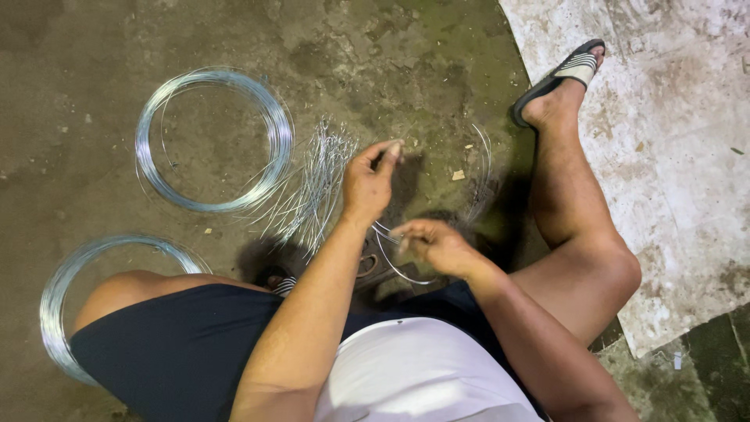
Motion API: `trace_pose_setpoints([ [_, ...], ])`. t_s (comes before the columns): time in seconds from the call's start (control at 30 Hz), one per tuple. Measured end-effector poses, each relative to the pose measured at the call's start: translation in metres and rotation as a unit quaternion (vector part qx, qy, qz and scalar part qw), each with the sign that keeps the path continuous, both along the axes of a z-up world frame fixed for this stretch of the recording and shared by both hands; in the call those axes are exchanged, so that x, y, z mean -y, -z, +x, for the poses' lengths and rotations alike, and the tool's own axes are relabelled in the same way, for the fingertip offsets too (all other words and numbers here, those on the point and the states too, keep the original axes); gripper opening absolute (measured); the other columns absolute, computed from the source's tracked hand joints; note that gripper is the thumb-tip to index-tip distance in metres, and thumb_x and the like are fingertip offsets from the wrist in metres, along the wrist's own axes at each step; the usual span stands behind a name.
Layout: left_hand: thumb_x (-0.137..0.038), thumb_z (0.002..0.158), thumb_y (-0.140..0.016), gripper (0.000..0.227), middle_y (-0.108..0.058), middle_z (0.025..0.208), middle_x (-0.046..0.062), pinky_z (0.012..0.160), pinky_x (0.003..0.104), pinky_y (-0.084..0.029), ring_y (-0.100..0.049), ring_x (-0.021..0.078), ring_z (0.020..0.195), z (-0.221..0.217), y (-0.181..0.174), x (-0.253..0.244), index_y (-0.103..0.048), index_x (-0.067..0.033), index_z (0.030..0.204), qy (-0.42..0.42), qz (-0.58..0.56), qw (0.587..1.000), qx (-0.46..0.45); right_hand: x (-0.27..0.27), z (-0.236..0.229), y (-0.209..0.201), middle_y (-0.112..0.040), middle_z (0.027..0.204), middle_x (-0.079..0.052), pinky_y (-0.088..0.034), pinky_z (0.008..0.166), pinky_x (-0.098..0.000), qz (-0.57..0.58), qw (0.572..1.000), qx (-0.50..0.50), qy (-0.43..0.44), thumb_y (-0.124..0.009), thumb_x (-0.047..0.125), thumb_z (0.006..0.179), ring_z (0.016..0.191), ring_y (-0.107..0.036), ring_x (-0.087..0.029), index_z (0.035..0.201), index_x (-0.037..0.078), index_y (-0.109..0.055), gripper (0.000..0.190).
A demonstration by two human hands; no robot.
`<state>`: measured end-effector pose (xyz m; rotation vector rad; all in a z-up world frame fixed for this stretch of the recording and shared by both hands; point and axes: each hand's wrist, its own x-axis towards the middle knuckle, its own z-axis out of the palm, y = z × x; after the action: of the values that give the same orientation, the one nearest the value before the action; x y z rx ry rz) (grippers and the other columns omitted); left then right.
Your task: The person sits on the floor and repeatedly bends thin metal wire into loops using a small wooden block as a guide. The person places each finished loop into a growing pile on the floor.
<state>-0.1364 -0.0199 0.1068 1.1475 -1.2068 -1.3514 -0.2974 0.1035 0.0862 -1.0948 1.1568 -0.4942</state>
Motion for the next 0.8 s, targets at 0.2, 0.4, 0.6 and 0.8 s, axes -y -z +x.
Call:
trace_pose_setpoints([
  [0.2, -0.025, 0.100, -0.070, 0.026, -0.074, 0.087, 0.005, 0.067, 0.026, -0.049, -0.061, 0.0085, 0.075, -0.007, -0.007, -0.009, -0.079, -0.0076, 0.117, 0.023, 0.063, 0.997, 0.045, 0.003, 0.012, 0.000, -0.078, 0.104, -0.002, -0.057, 0.084, -0.0250, -0.014, 0.998, -0.042, -0.039, -0.061, 0.000, 0.096, 0.093, -0.070, -0.009, 0.117, 0.003, -0.072, 0.023],
  [0.4, -0.027, 0.098, -0.070, 0.027, -0.081, 0.100, 0.002, 0.076, 0.022, -0.055, -0.070, 0.0039, 0.084, -0.005, -0.014, -0.009, -0.078, -0.0077, 0.115, 0.031, 0.021, 0.999, 0.022, 0.035, 0.003, -0.035, -0.075, 0.103, -0.004, -0.054, 0.079, -0.0231, -0.216, 0.927, -0.143, 0.271, -0.070, 0.005, 0.097, 0.089, -0.066, -0.008, 0.130, 0.007, -0.068, 0.033],
  [0.6, -0.028, 0.097, -0.072, 0.027, -0.068, 0.073, -0.001, 0.058, 0.025, -0.044, -0.050, 0.0045, 0.063, -0.010, -0.025, -0.016, -0.079, -0.0079, 0.114, 0.045, 0.047, 0.995, 0.074, 0.066, -0.006, -0.057, -0.076, 0.107, -0.004, -0.054, 0.078, -0.0192, -0.311, 0.877, -0.085, 0.356, -0.072, 0.004, 0.100, 0.089, -0.067, -0.005, 0.132, 0.004, -0.066, 0.032],
  [0.8, -0.028, 0.097, -0.071, 0.026, -0.068, 0.073, -0.004, 0.058, 0.023, -0.045, -0.051, 0.0035, 0.063, -0.009, -0.016, -0.016, -0.079, -0.0072, 0.111, 0.037, 0.034, 0.996, 0.078, 0.072, 0.004, -0.063, -0.076, 0.100, -0.004, -0.052, 0.072, -0.0194, -0.299, 0.885, -0.108, 0.342, -0.072, 0.004, 0.100, 0.081, -0.064, -0.004, 0.123, 0.000, -0.071, 0.024],
])
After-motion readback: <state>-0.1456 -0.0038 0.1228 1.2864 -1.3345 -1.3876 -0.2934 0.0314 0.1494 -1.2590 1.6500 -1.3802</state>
